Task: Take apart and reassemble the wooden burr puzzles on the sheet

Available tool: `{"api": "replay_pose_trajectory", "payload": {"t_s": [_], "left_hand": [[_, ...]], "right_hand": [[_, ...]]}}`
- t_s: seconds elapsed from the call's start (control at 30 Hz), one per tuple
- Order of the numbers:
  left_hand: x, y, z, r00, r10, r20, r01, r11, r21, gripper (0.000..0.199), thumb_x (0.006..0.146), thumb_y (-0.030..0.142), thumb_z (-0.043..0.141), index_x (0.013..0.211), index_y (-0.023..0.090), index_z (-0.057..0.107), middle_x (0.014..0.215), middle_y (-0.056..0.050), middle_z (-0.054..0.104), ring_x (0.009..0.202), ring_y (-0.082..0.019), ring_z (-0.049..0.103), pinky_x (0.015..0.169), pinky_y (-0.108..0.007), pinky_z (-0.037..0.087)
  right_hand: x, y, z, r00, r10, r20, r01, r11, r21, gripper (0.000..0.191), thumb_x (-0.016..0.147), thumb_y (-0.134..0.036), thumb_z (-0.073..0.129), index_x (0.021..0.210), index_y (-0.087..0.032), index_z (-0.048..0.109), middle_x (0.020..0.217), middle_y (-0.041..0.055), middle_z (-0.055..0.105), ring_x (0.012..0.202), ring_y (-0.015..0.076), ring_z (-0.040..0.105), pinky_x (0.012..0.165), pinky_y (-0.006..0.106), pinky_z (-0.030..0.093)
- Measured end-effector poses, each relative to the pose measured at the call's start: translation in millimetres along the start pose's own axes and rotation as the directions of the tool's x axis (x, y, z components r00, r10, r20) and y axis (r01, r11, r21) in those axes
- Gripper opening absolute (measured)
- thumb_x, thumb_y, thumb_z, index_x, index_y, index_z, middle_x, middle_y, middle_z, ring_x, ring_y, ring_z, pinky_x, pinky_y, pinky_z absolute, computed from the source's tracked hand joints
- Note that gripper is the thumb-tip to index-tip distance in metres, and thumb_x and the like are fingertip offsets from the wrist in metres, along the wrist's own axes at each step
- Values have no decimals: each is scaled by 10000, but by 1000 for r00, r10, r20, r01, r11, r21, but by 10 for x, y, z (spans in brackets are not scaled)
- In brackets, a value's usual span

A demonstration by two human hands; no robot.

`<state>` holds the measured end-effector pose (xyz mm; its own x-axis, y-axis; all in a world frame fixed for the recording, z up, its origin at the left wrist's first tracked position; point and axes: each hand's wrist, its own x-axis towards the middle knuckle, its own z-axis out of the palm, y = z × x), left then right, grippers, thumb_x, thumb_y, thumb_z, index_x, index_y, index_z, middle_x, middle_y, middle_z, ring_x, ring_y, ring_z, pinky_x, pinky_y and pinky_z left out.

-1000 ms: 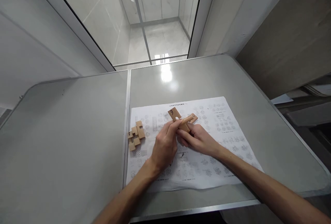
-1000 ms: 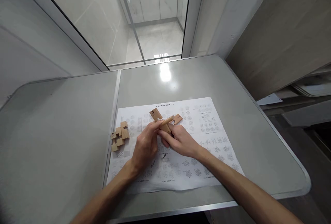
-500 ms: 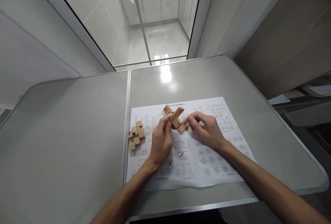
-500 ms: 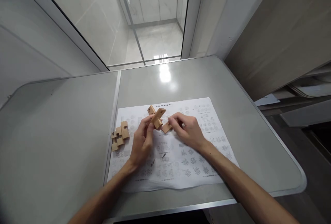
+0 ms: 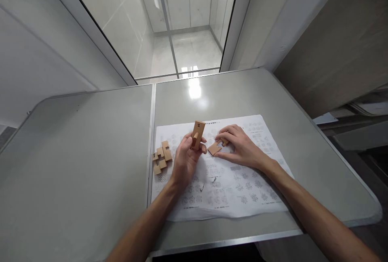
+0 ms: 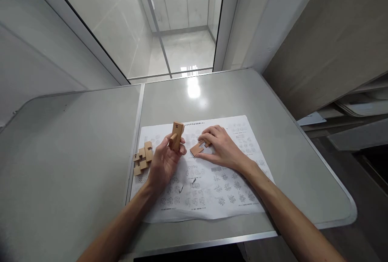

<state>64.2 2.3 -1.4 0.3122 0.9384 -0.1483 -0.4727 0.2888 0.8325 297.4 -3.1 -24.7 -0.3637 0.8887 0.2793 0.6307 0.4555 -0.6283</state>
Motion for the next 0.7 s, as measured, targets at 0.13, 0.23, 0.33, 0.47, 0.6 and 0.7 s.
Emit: {"api": "replay_pose_trajectory", "payload": {"t_s": [0.13,0.23,0.33,0.47,0.6,0.7], "left_hand": [[1,-34,-45,998,-28,48,30,999,-37,372,996,553,669,1087,193,655,997,-70,657,760,-156,564,827,-352,522],[13,-61,-69,997,-47,65,52,996,-72,395,987,593,661,1065,206,669,958,-68,653,738,-163,529,810,-372,510],[24,-42,-61,995,-72,75,80,991,-109,427,953,633,677,1008,210,676,900,-62,634,722,-170,491,800,-392,498],[28,14,-36,988,-129,86,144,970,-197,482,919,666,712,887,186,674,827,-52,579,704,-161,461,772,-381,496],[40,20,-45,984,-153,86,172,945,-280,527,927,690,704,830,173,678,799,-42,544,691,-149,455,735,-348,494],[36,10,-53,990,-109,91,124,975,-184,518,931,690,711,975,174,724,836,-46,592,702,-151,485,749,-343,502]], "right_hand": [[19,4,30,1000,3,-26,-4,1000,-29,153,1003,-367,761,1033,-253,663,1055,97,715,1014,302,622,918,491,517],[22,9,63,998,14,-58,-16,999,-40,163,1011,-371,758,1010,-246,653,1002,89,718,965,288,612,906,482,512],[24,2,83,997,21,-76,-24,999,-43,187,1007,-375,763,983,-243,634,959,80,704,921,276,595,860,453,503],[35,-36,80,998,8,-61,-10,1000,-30,259,1063,-348,677,854,-240,568,810,32,653,792,229,563,799,413,454],[45,-112,60,988,109,-107,-101,992,78,304,1078,-432,640,852,-236,584,818,29,642,724,200,536,711,369,430],[51,-146,33,930,334,-156,-271,906,324,365,1078,-543,609,883,-234,604,765,2,607,626,164,485,605,327,390]]}}
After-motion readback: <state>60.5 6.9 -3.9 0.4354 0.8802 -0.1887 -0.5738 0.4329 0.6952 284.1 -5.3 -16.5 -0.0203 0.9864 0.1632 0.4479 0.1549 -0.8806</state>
